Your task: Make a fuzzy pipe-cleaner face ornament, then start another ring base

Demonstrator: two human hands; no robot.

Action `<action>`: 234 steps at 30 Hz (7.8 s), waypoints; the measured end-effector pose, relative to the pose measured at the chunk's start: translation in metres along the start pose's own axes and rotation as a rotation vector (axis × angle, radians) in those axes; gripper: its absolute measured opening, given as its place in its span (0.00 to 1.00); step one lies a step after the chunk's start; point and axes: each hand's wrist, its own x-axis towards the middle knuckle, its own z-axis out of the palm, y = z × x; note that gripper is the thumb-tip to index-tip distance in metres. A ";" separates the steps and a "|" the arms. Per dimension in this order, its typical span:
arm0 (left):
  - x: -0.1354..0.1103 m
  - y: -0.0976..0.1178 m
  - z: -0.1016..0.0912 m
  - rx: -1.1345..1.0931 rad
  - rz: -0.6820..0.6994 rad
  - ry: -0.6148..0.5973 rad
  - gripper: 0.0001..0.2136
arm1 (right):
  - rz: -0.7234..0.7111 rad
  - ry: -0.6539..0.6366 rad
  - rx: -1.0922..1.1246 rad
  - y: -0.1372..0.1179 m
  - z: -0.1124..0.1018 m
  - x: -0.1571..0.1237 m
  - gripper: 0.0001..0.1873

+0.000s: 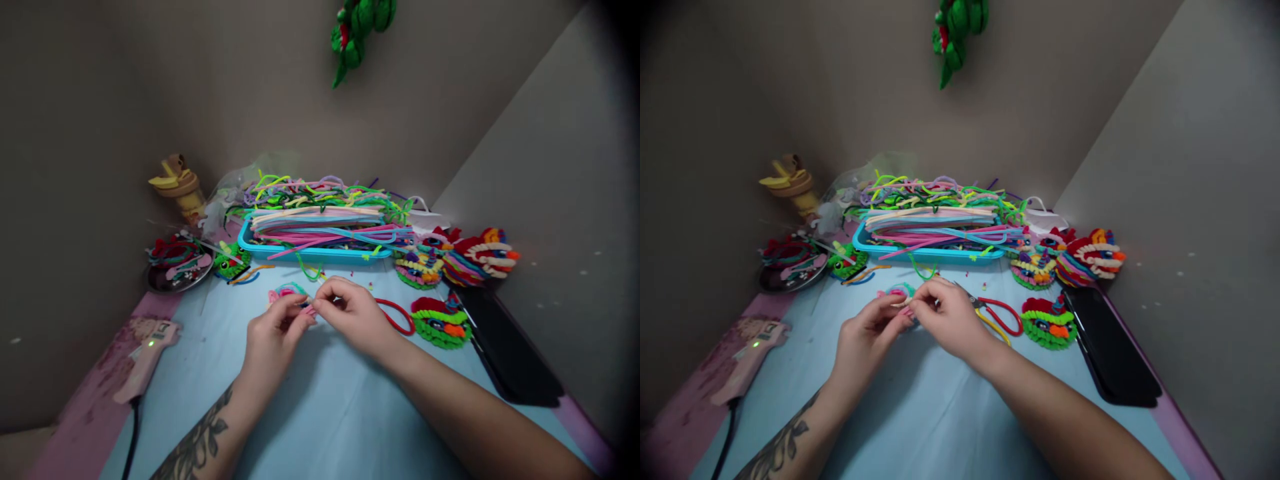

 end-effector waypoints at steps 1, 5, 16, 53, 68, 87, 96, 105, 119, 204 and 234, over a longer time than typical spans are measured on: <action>0.000 0.001 0.000 -0.007 0.009 0.012 0.09 | 0.039 -0.010 0.037 0.000 0.000 0.001 0.07; -0.001 0.004 -0.001 0.000 0.057 0.036 0.04 | 0.116 -0.060 0.155 0.001 -0.002 0.002 0.07; -0.001 0.005 0.000 -0.028 -0.040 0.065 0.04 | 0.126 -0.074 0.151 0.006 -0.001 0.002 0.08; 0.000 0.002 0.002 0.212 0.106 -0.125 0.11 | -0.055 0.055 -0.011 0.008 0.005 -0.007 0.07; 0.002 0.007 -0.017 -0.124 0.340 -0.304 0.08 | 0.075 -0.197 0.146 -0.015 -0.014 -0.009 0.10; 0.005 0.016 -0.021 -0.068 0.697 -0.380 0.05 | 0.201 -0.262 0.281 -0.031 -0.011 -0.018 0.09; 0.004 0.019 -0.020 -0.056 0.673 -0.359 0.06 | 0.215 -0.254 0.286 -0.029 -0.009 -0.020 0.09; 0.003 0.018 -0.020 -0.055 0.668 -0.345 0.07 | 0.221 -0.246 0.302 -0.029 -0.008 -0.020 0.09; 0.001 0.017 -0.020 -0.048 0.652 -0.314 0.06 | 0.218 -0.226 0.319 -0.031 -0.007 -0.021 0.09; 0.000 0.002 -0.001 -0.197 -0.043 -0.222 0.09 | 0.016 0.056 0.016 -0.007 -0.006 -0.011 0.11; -0.011 0.003 0.008 -0.088 0.125 0.213 0.06 | 0.085 0.061 0.256 0.001 0.017 -0.020 0.12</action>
